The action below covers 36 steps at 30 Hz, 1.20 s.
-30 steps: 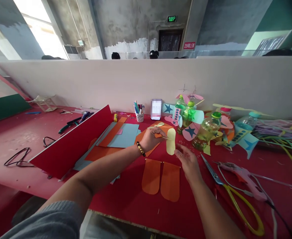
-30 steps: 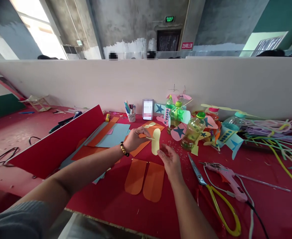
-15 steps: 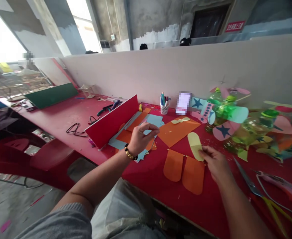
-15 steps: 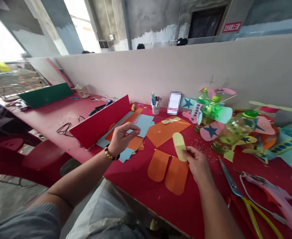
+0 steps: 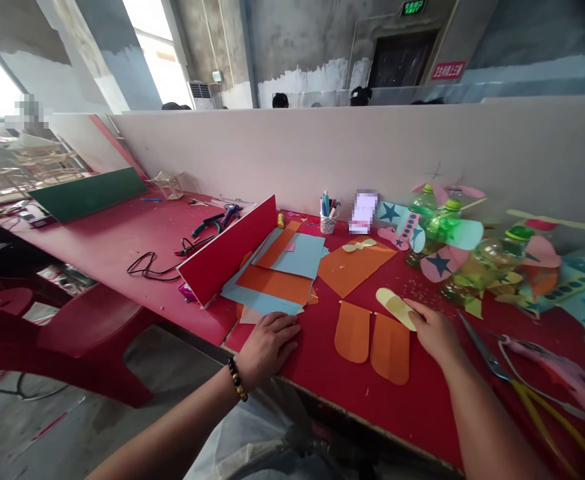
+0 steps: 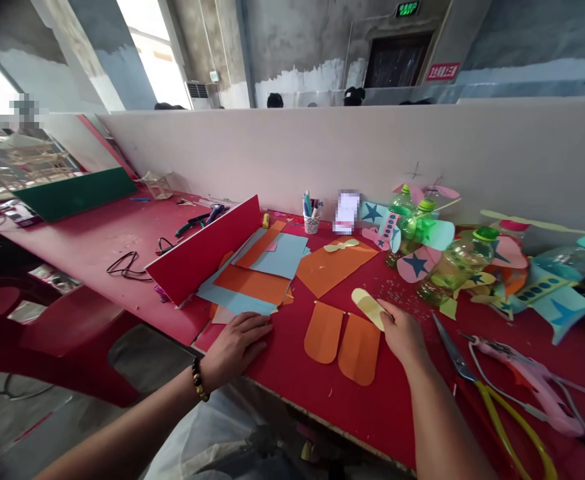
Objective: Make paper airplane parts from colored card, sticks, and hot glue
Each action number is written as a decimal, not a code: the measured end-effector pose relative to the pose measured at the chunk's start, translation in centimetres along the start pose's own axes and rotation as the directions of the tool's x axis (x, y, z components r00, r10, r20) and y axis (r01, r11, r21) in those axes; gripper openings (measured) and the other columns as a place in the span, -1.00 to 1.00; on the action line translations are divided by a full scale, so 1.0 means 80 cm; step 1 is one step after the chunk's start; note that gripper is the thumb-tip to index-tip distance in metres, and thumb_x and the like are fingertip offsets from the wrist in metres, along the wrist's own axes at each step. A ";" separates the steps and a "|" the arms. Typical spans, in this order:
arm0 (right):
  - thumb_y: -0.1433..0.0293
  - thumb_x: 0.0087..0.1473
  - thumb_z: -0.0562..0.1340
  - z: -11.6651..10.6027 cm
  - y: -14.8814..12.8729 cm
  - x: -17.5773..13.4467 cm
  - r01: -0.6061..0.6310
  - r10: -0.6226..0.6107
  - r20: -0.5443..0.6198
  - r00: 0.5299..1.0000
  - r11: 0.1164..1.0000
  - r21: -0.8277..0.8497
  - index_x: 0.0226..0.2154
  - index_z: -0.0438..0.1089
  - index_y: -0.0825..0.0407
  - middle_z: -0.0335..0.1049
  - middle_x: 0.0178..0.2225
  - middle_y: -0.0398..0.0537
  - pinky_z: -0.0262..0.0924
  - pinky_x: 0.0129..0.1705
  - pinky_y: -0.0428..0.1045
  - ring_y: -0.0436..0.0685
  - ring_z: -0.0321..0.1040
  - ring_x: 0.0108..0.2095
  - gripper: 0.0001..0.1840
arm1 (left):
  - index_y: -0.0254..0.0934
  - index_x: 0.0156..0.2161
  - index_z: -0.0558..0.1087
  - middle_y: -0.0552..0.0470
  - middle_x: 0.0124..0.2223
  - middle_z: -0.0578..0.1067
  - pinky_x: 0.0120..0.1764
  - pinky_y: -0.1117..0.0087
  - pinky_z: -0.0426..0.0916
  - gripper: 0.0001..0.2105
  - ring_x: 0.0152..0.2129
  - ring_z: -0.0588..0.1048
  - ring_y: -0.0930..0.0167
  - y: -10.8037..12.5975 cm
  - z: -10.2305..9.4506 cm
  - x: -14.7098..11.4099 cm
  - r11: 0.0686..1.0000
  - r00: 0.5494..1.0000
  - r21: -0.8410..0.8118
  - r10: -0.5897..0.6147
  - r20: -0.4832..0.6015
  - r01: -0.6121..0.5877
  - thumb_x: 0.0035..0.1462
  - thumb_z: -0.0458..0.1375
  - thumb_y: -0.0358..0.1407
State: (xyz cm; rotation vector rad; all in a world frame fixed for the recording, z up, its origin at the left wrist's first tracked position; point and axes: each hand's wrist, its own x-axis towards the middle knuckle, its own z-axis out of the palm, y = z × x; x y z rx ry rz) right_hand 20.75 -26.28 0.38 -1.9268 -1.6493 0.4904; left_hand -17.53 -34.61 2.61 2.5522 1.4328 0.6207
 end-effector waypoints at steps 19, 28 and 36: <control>0.37 -0.01 0.09 -0.003 0.006 -0.011 0.106 -0.164 -0.253 0.954 0.968 -0.226 -0.14 0.46 0.12 0.42 -0.15 0.15 0.23 -0.21 0.08 0.27 0.34 -0.18 -0.61 | -0.12 0.06 0.40 0.00 0.15 0.34 0.09 0.07 0.22 -0.67 0.07 0.24 0.17 -0.005 0.004 -0.007 0.974 0.994 0.202 -0.093 -0.055 0.102 0.21 0.00 -0.21; 0.24 -0.02 0.08 -0.003 0.010 -0.007 0.127 -0.190 -0.268 0.945 0.964 -0.234 -0.17 0.48 0.10 0.42 -0.22 0.13 0.21 -0.24 0.10 0.28 0.33 -0.23 -0.56 | -0.12 0.04 0.36 -0.02 0.11 0.37 -0.03 0.11 0.24 -0.67 0.00 0.30 0.20 -0.012 -0.008 0.014 0.937 0.977 0.275 -0.204 -0.061 0.213 0.19 0.05 -0.14; 0.24 -0.03 0.09 -0.008 0.002 -0.011 0.109 -0.162 -0.290 0.943 0.976 -0.189 -0.19 0.48 0.09 0.42 -0.19 0.13 0.22 -0.23 0.09 0.26 0.33 -0.22 -0.58 | -0.22 -0.15 0.44 -0.07 -0.15 0.46 -0.16 0.25 0.23 -0.83 -0.17 0.35 0.27 0.002 -0.028 0.066 0.952 0.985 0.294 -0.125 0.115 0.087 0.16 0.06 -0.34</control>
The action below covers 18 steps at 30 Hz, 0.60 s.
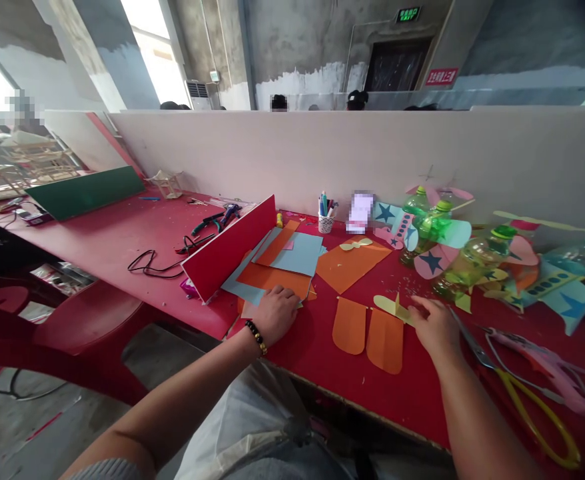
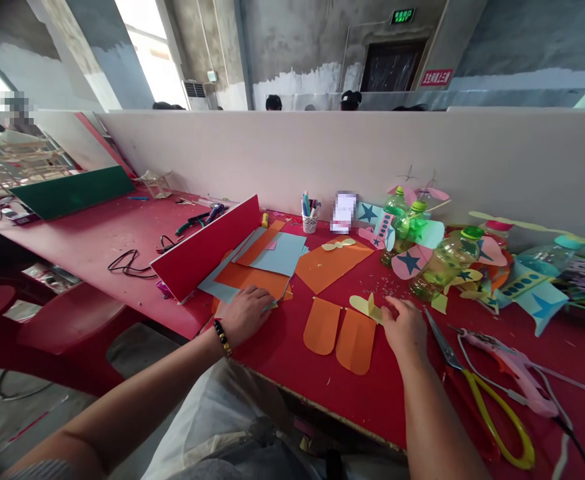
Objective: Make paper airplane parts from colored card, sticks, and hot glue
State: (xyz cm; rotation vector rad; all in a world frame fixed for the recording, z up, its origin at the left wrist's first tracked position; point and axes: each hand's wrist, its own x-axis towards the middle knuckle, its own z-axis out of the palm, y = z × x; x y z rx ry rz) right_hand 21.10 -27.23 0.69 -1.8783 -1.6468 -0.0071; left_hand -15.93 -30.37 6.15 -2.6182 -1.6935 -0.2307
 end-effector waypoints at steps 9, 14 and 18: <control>0.28 -0.02 0.09 -0.004 -0.005 0.001 0.040 -0.038 -0.047 0.998 0.999 0.037 -0.20 0.48 0.12 0.43 -0.25 0.12 0.20 -0.30 0.06 0.20 0.32 -0.34 -0.60 | -0.33 -0.37 0.47 -0.15 -0.31 0.44 -0.23 0.22 0.21 -0.83 -0.24 0.36 0.22 0.021 -0.011 0.037 0.989 0.991 0.139 0.026 0.129 -0.044 0.11 0.03 -0.48; 0.29 -0.02 0.09 -0.007 -0.007 0.002 0.032 -0.029 -0.053 0.998 0.998 0.058 -0.20 0.47 0.12 0.42 -0.27 0.12 0.20 -0.32 0.05 0.18 0.31 -0.37 -0.60 | -0.34 -0.35 0.49 -0.17 -0.30 0.45 -0.24 0.20 0.24 -0.82 -0.27 0.41 0.21 0.021 -0.008 0.036 0.987 0.987 0.159 -0.047 0.154 0.022 0.15 0.03 -0.40; 0.30 -0.02 0.09 -0.006 -0.008 0.002 0.035 -0.032 -0.039 0.999 0.996 0.083 -0.21 0.47 0.11 0.43 -0.27 0.11 0.21 -0.32 0.05 0.17 0.33 -0.38 -0.62 | -0.34 -0.34 0.46 -0.16 -0.29 0.45 -0.22 0.23 0.26 -0.85 -0.29 0.44 0.26 0.009 -0.002 0.036 0.985 0.989 0.168 -0.051 0.138 0.027 0.11 0.04 -0.45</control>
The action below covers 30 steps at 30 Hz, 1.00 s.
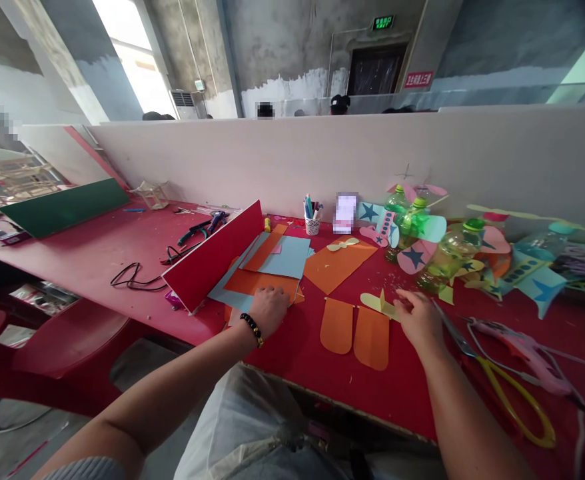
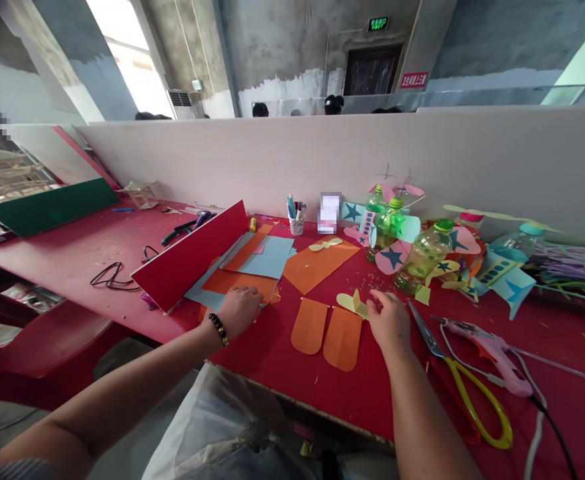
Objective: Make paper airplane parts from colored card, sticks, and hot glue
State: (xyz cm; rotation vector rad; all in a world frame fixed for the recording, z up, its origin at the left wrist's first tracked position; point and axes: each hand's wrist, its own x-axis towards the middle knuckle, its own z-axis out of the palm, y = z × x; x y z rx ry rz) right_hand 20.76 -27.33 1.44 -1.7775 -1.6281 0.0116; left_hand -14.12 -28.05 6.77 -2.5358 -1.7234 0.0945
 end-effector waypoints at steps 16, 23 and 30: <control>0.27 0.01 0.10 0.000 -0.002 -0.002 -0.001 0.001 0.026 1.000 1.000 0.015 -0.19 0.47 0.09 0.43 -0.23 0.10 0.22 -0.36 0.02 0.15 0.35 -0.39 -0.62 | -0.07 0.02 0.39 -0.03 0.06 0.37 -0.07 0.19 0.25 -0.71 0.00 0.28 0.22 -0.018 0.024 -0.055 0.988 0.981 -0.107 0.092 -0.172 -0.112 0.22 0.01 -0.21; 0.28 0.00 0.10 0.003 0.002 -0.001 0.002 -0.002 0.016 1.000 1.000 0.001 -0.20 0.47 0.09 0.43 -0.25 0.10 0.22 -0.36 0.02 0.15 0.33 -0.40 -0.62 | 0.03 0.07 0.34 -0.02 0.06 0.35 -0.11 0.24 0.27 -0.69 -0.03 0.29 0.25 -0.032 0.031 -0.050 0.991 0.987 -0.124 0.029 -0.156 -0.048 0.23 -0.02 -0.23; 0.27 -0.01 0.10 0.002 0.001 -0.001 -0.017 0.017 0.024 1.000 1.000 -0.005 -0.20 0.48 0.11 0.43 -0.25 0.08 0.22 -0.35 0.02 0.14 0.33 -0.41 -0.61 | -0.08 0.05 0.35 -0.05 -0.05 0.40 -0.25 0.36 0.32 -0.68 -0.16 0.35 0.31 -0.034 0.026 -0.034 0.987 0.991 -0.126 0.089 -0.096 -0.100 0.22 -0.04 -0.33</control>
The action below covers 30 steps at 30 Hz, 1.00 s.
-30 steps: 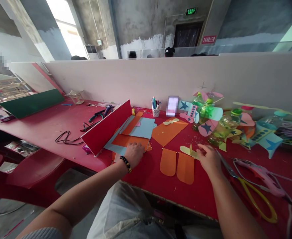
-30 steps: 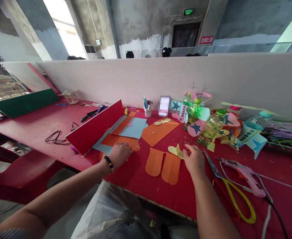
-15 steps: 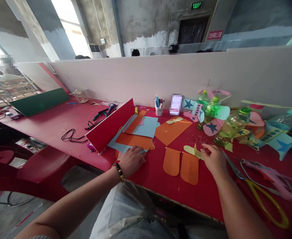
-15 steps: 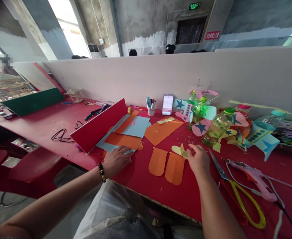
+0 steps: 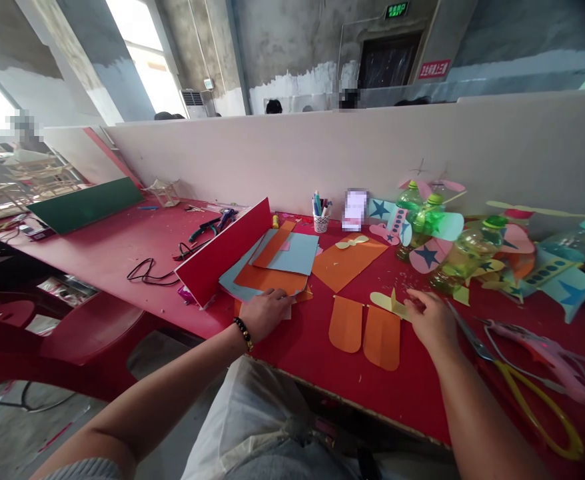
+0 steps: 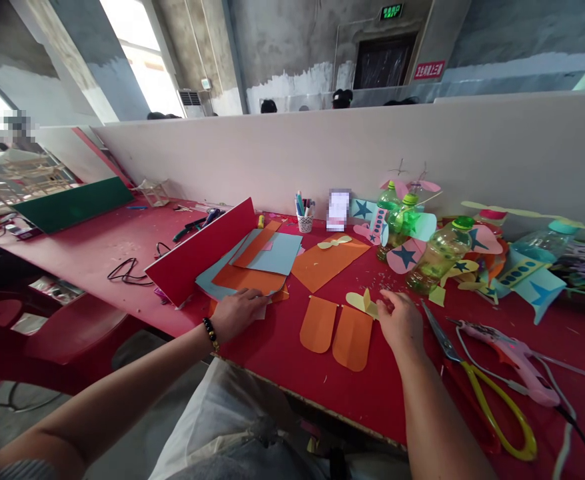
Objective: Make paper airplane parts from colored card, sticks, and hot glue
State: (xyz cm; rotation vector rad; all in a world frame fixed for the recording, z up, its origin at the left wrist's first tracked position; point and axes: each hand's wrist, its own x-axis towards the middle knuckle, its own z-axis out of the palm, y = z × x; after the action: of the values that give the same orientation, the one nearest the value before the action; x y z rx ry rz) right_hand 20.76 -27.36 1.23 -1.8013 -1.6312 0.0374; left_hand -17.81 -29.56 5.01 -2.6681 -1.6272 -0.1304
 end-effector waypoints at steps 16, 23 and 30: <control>0.28 -0.02 0.12 0.006 0.007 0.001 0.037 -0.037 -0.013 0.999 0.999 0.021 -0.20 0.47 0.11 0.44 -0.26 0.10 0.22 -0.35 0.03 0.15 0.35 -0.41 -0.62 | -0.21 -0.16 0.48 -0.03 -0.09 0.44 -0.34 0.47 0.26 -0.80 -0.21 0.44 0.34 -0.006 -0.026 0.052 0.993 0.984 -0.003 0.122 0.130 -0.122 0.14 0.07 -0.27; 0.28 -0.03 0.12 0.004 0.004 0.001 0.045 -0.045 -0.035 0.998 0.999 0.024 -0.24 0.48 0.11 0.44 -0.28 0.09 0.22 -0.35 0.04 0.15 0.34 -0.42 -0.63 | -0.37 -0.33 0.47 -0.12 -0.24 0.45 -0.41 0.43 0.27 -0.87 -0.39 0.46 0.34 0.017 -0.029 0.071 0.989 0.972 0.141 0.004 0.234 -0.038 0.07 0.06 -0.42; 0.28 -0.02 0.11 0.004 0.006 0.001 0.044 -0.043 -0.028 0.999 0.999 0.027 -0.22 0.47 0.11 0.44 -0.26 0.11 0.23 -0.35 0.05 0.17 0.35 -0.40 -0.63 | -0.42 -0.26 0.43 -0.22 -0.20 0.42 -0.34 0.38 0.30 -0.80 -0.30 0.44 0.28 0.032 -0.010 0.064 0.983 0.983 0.182 -0.058 0.174 0.025 0.10 -0.03 -0.52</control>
State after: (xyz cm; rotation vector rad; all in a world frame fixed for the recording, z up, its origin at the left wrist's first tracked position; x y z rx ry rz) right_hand 21.05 -27.12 0.74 -1.7377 -1.6425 0.0154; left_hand -13.23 -26.23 6.27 -2.5740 -1.6527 0.2513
